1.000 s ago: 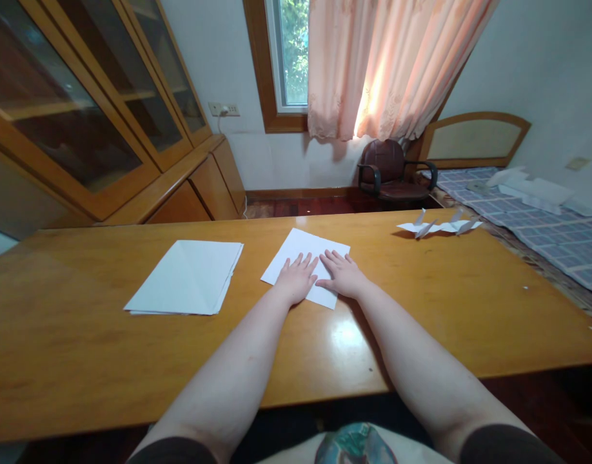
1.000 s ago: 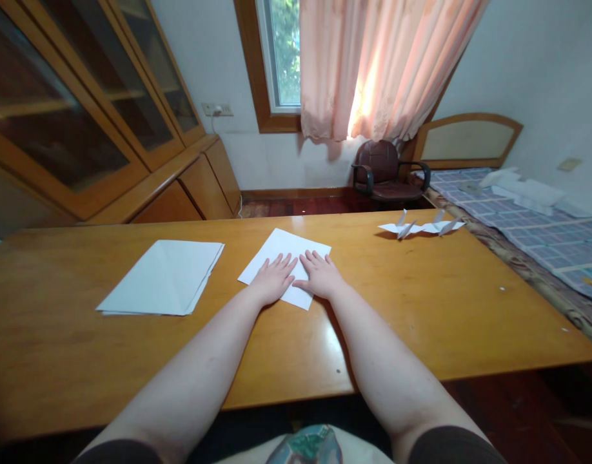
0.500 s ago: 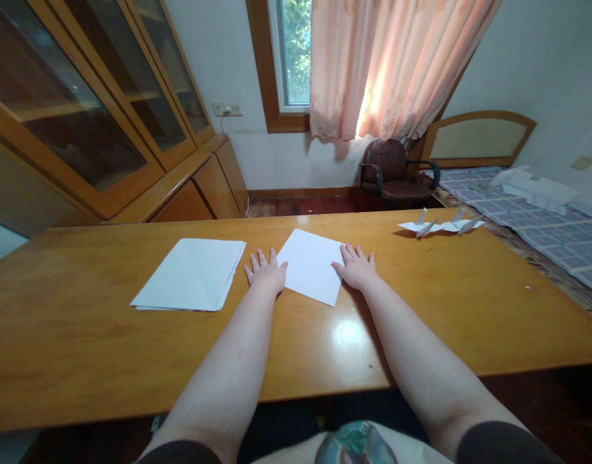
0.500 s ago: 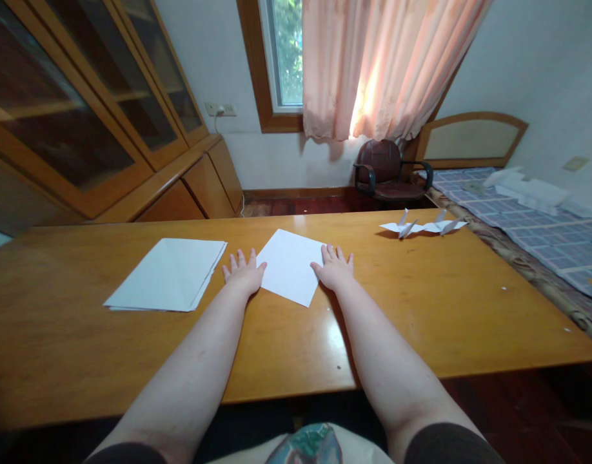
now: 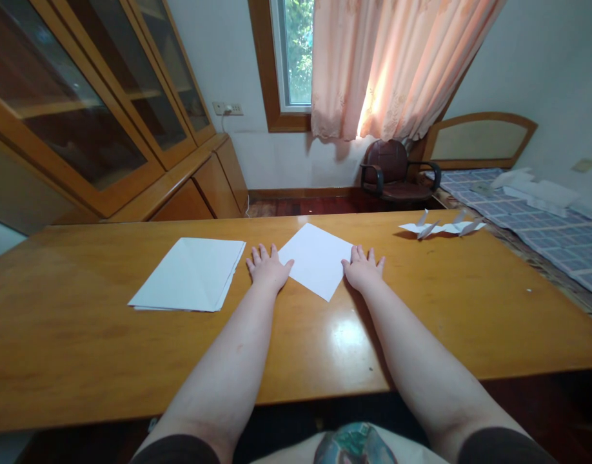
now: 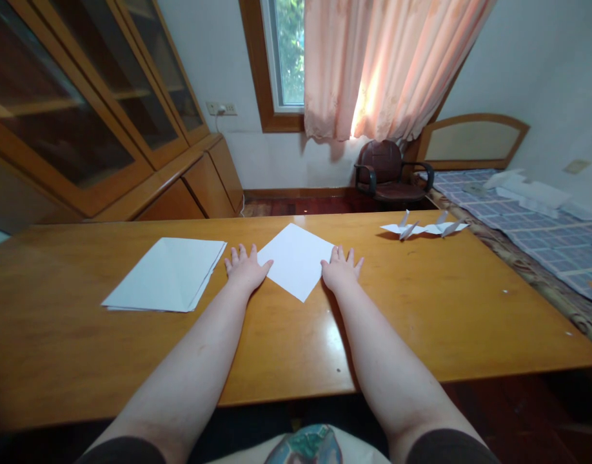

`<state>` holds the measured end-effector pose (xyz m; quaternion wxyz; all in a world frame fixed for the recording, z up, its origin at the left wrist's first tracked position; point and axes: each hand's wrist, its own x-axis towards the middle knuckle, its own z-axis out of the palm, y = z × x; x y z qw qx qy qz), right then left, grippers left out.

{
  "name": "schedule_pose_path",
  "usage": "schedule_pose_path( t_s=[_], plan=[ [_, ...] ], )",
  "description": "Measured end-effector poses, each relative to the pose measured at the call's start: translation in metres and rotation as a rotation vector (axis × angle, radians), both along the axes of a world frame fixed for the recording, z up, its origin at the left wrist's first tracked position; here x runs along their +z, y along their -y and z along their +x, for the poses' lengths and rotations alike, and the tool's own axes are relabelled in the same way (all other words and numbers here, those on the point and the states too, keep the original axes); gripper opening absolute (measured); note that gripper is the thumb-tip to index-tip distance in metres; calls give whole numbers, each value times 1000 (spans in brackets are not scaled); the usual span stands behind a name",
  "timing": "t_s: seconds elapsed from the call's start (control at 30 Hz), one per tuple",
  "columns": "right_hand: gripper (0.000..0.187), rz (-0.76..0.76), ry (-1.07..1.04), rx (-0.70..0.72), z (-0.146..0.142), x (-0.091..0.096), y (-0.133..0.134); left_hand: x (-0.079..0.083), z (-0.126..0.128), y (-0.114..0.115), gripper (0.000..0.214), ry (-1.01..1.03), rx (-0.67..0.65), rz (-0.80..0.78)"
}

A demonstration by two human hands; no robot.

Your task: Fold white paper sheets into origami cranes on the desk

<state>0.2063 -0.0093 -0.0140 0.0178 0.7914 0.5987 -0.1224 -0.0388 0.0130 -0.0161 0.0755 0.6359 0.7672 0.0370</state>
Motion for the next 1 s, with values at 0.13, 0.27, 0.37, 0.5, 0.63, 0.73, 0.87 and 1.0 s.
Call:
schedule_pose_path(
  t_s=[0.13, 0.27, 0.37, 0.5, 0.63, 0.73, 0.87, 1.0],
  plan=[
    [69, 61, 40, -36, 3, 3, 0, 3, 1, -1, 99, 17, 27, -34],
    [67, 172, -39, 296, -1, 7, 2, 10, 3, 2, 81, 31, 1, 55],
    [65, 114, -182, 625, -6, 8, 5, 15, 6, 6, 64, 72, -31, 95],
    [64, 48, -212, 715, -9, 10, 9, 15, 4, 4, 67, 130, -24, 107],
    [68, 47, -206, 718, -9, 12, 10, 10, -3, -2, 63, 219, -19, 133],
    [73, 47, -210, 726, -8, 12, 9, 5, -7, -7, 53, 318, 9, 171],
    [71, 58, -211, 730, -8, 11, 10, 0, -5, -12, 54, 658, 44, 315],
    [71, 61, -202, 722, -10, 11, 12, -1, 6, -10, 72, 1082, 81, 296]
  ],
)
